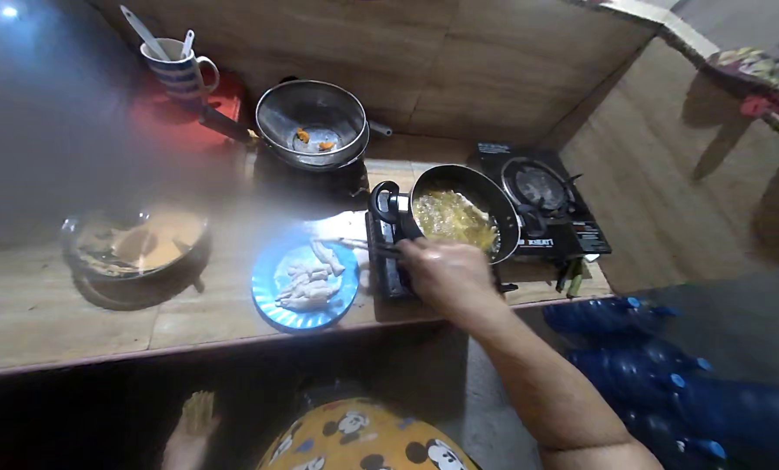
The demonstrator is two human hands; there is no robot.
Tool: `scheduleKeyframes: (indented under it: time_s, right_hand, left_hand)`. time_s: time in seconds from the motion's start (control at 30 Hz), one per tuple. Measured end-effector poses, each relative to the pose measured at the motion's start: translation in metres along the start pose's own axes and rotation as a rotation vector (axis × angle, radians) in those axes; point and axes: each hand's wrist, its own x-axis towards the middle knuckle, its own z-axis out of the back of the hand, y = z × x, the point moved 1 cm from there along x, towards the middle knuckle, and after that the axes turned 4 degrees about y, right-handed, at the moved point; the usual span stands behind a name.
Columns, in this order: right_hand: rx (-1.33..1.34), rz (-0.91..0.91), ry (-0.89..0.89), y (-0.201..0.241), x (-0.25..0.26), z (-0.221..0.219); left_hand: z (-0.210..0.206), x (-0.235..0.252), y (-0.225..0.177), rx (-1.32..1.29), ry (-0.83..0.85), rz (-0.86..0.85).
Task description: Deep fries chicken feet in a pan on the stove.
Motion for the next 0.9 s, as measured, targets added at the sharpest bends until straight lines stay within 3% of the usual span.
scheduleKeyframes:
  time_s: [0.07,0.17,0.4,0.53,0.63,0.77,0.83,0.9]
  right_hand:
    - [-0.038,-0.081,-0.159,-0.026,-0.024,0.030]
    - [-0.085,-0.278,-0.179,-0.061,-0.052,0.061]
    - [-0.135,-0.744,0.136,-0.113,-0.052,0.045]
    - [-0.122,-0.860,0.304,-0.123,-0.046,0.027]
    - [-0.090,-0.812,0.215,-0.114,-0.052,0.030]
    - [0.009,-0.393,-0.077,-0.063,-0.059,0.024]
    - [0.030,-0.295,0.001,-0.024,-0.047,0.003]
    - [0.062,-0.277,0.215,0.007,-0.026,-0.025]
  left_hand:
    - [-0.001,0.003,0.005,0.006,0.009,-0.002]
    - [-0.001,0.003,0.003,0.010,0.025,0.010]
    - [-0.002,0.014,0.001,0.031,0.028,-0.009]
    - [-0.001,0.014,-0.004,0.042,0.037,-0.011]
    - [0.000,0.012,-0.004,0.037,0.035,-0.020]
    - [-0.001,0.008,-0.001,0.040,0.030,0.016]
    - [-0.003,0.007,-0.001,0.029,0.020,0.027]
    - [-0.004,0.006,-0.001,0.023,0.016,0.033]
